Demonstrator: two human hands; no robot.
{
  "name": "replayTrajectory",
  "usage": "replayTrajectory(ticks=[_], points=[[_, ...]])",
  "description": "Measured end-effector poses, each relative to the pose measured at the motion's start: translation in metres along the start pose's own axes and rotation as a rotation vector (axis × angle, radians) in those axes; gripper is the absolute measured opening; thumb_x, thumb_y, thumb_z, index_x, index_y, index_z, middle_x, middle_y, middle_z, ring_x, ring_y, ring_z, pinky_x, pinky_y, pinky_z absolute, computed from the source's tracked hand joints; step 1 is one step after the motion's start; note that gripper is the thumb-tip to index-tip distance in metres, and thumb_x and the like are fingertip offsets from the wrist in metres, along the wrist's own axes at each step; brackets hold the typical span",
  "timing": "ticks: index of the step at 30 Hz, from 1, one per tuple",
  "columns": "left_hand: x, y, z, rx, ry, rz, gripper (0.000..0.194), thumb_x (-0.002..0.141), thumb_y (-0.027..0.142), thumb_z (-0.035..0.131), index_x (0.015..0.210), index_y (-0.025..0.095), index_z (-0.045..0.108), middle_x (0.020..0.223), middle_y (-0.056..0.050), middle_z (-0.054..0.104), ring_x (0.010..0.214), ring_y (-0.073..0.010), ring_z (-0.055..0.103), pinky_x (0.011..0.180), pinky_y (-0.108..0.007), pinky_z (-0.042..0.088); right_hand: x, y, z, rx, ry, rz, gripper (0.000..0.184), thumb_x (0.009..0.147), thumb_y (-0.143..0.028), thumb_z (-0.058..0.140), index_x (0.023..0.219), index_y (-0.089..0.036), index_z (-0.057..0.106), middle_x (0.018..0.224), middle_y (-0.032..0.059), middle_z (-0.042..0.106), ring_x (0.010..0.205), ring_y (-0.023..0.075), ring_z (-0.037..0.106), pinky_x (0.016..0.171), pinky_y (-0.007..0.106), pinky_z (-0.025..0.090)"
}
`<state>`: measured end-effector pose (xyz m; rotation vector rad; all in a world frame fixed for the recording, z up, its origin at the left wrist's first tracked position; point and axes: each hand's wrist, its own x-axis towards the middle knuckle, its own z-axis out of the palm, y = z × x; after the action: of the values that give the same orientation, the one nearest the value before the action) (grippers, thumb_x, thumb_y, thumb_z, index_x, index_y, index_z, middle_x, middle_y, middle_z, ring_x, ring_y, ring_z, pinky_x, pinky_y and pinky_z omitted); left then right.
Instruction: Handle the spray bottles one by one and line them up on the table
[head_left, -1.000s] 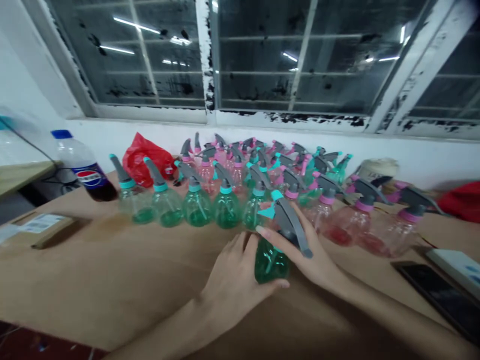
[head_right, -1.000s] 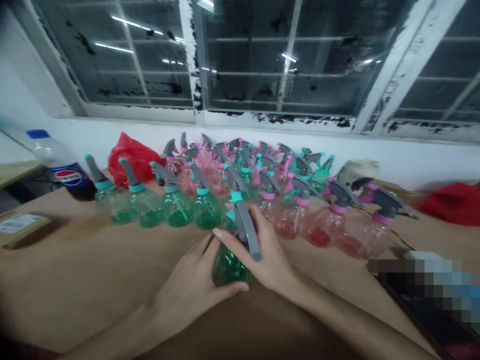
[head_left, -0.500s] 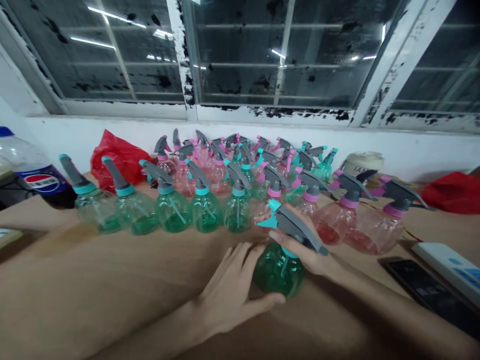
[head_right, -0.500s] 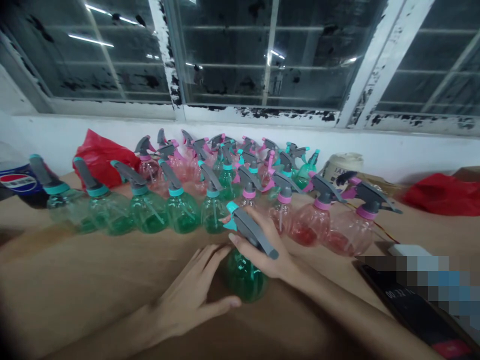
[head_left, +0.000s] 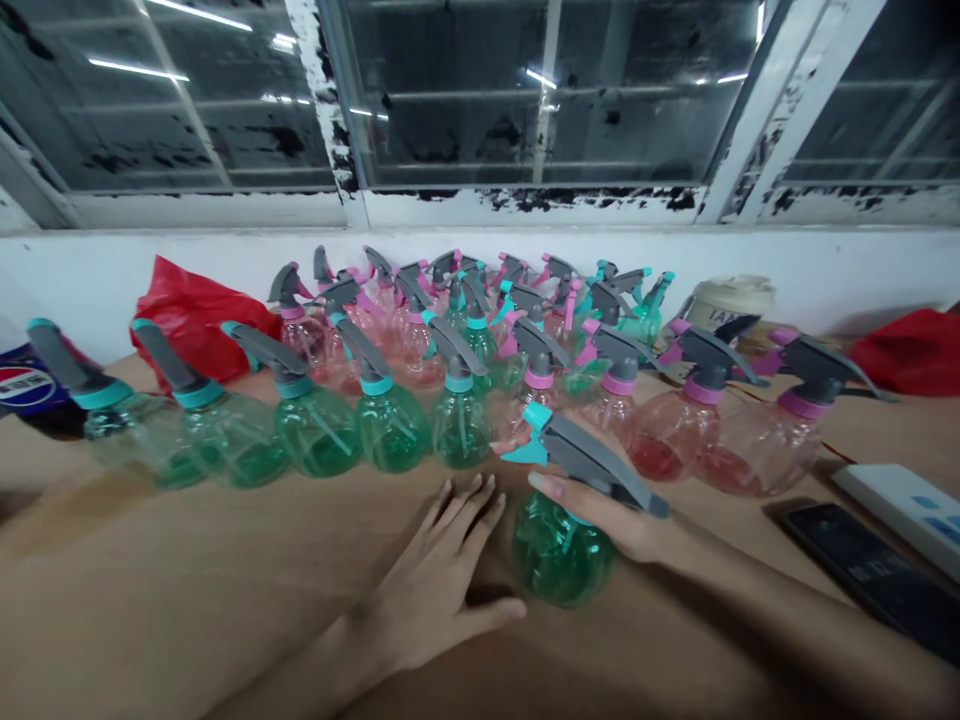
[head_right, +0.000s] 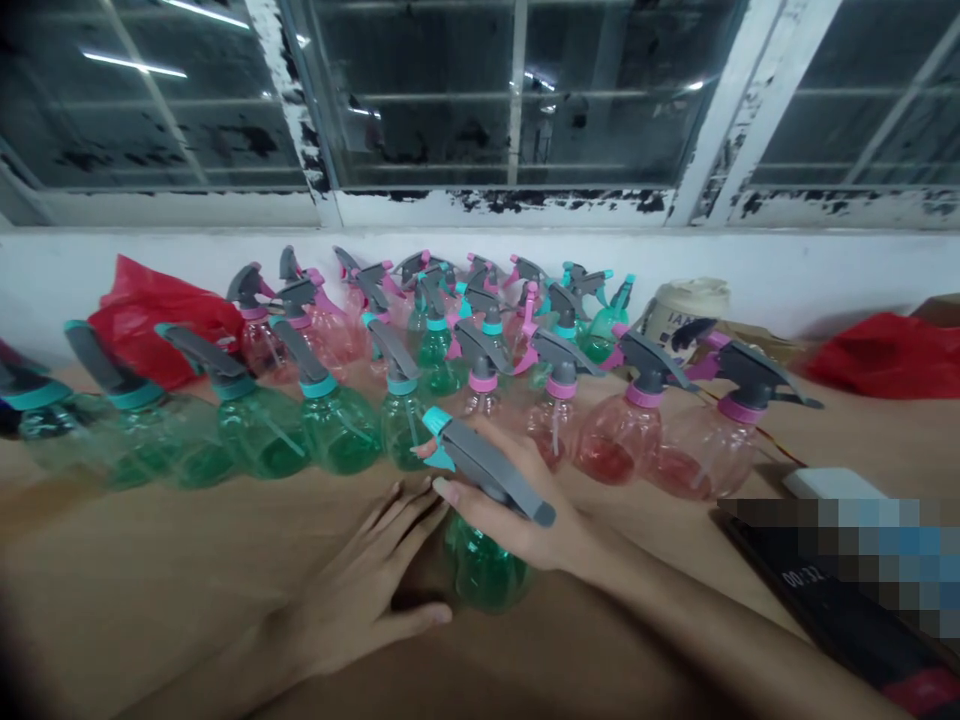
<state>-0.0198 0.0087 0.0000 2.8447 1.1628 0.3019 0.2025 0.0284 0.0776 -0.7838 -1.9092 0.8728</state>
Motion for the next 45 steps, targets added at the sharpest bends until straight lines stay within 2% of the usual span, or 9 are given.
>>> replayTrajectory(ticks=[6,13,17,21,25,28,32,40,45], points=[[-0.0004,0.0015,-0.0032,-0.008,0.018,0.005,0.086,0.088,0.068,0.045,0.150,0.013,0.021,0.150,-0.018,0.032,0.139,-0.0347,0.025,0.108,-0.055,0.025,0.0017,-0.0028,0.0005,0.011,0.006,0.037,0.022,0.083,-0.038,0.061,0.102,-0.027,0.063,0.072,-0.0021,0.062,0.054,0.0134,0.053,0.052,0.030,0.045],[0.0006,0.0018,-0.0043,0.004,0.017,0.014,0.085,0.088,0.066,0.047,0.148,0.011,0.026,0.148,-0.019,0.036,0.138,-0.0351,0.028,0.108,-0.056,0.027,0.0017,-0.0046,0.0018,-0.037,0.052,0.009,0.012,0.084,-0.035,0.058,0.082,-0.024,0.058,0.073,-0.0013,0.062,0.069,0.0161,0.061,0.064,0.032,0.048],[0.0006,0.0025,-0.0054,0.018,0.027,0.023,0.083,0.088,0.066,0.048,0.147,0.011,0.028,0.148,-0.019,0.035,0.138,-0.0341,0.028,0.108,-0.054,0.027,0.0012,-0.0047,0.0022,0.015,0.017,0.030,0.010,0.084,-0.034,0.060,0.090,-0.026,0.061,0.068,-0.0028,0.061,0.057,0.0145,0.057,0.057,0.031,0.047],[-0.0003,0.0027,-0.0048,0.052,0.062,0.037,0.083,0.089,0.066,0.045,0.146,0.009,0.027,0.148,-0.020,0.035,0.138,-0.0333,0.027,0.108,-0.053,0.028,-0.0001,-0.0033,0.0034,0.076,0.018,0.061,0.023,0.082,-0.035,0.062,0.104,-0.027,0.063,0.079,-0.0009,0.066,0.056,0.0143,0.057,0.052,0.030,0.047],[0.0000,0.0025,-0.0040,0.056,0.044,0.034,0.081,0.089,0.066,0.044,0.145,0.009,0.030,0.147,-0.020,0.037,0.138,-0.0337,0.028,0.108,-0.054,0.029,-0.0012,-0.0014,0.0038,0.086,0.033,0.016,0.027,0.082,-0.032,0.064,0.108,-0.026,0.064,0.097,0.0016,0.069,0.076,0.0172,0.064,0.070,0.033,0.053],[0.0008,0.0028,-0.0047,0.047,0.022,0.035,0.081,0.090,0.066,0.043,0.145,0.008,0.032,0.148,-0.020,0.035,0.138,-0.0347,0.029,0.107,-0.055,0.029,-0.0016,-0.0007,0.0036,0.051,0.031,-0.009,0.028,0.083,-0.031,0.063,0.110,-0.028,0.065,0.102,0.0015,0.069,0.091,0.0193,0.065,0.084,0.036,0.052],[0.0010,0.0036,-0.0057,0.031,0.029,0.028,0.078,0.090,0.065,0.044,0.146,0.012,0.030,0.150,-0.018,0.033,0.138,-0.0335,0.027,0.109,-0.054,0.027,-0.0019,-0.0008,0.0050,0.034,0.038,-0.010,0.030,0.084,-0.032,0.063,0.113,-0.031,0.065,0.105,0.0011,0.069,0.104,0.0210,0.063,0.094,0.037,0.049],[0.0004,0.0033,-0.0051,0.043,0.030,0.031,0.077,0.090,0.065,0.043,0.145,0.012,0.032,0.150,-0.017,0.033,0.139,-0.0324,0.025,0.110,-0.053,0.025,-0.0026,-0.0016,0.0048,0.054,0.038,0.013,0.033,0.083,-0.031,0.064,0.116,-0.031,0.064,0.107,0.0003,0.069,0.092,0.0190,0.065,0.083,0.033,0.053],[0.0004,0.0039,-0.0048,0.020,0.032,0.026,0.078,0.089,0.065,0.046,0.147,0.014,0.029,0.150,-0.016,0.033,0.138,-0.0331,0.027,0.109,-0.054,0.026,-0.0019,-0.0022,0.0042,0.016,0.034,0.028,0.032,0.083,-0.033,0.063,0.114,-0.028,0.065,0.091,0.0004,0.070,0.068,0.0167,0.063,0.068,0.034,0.053]])
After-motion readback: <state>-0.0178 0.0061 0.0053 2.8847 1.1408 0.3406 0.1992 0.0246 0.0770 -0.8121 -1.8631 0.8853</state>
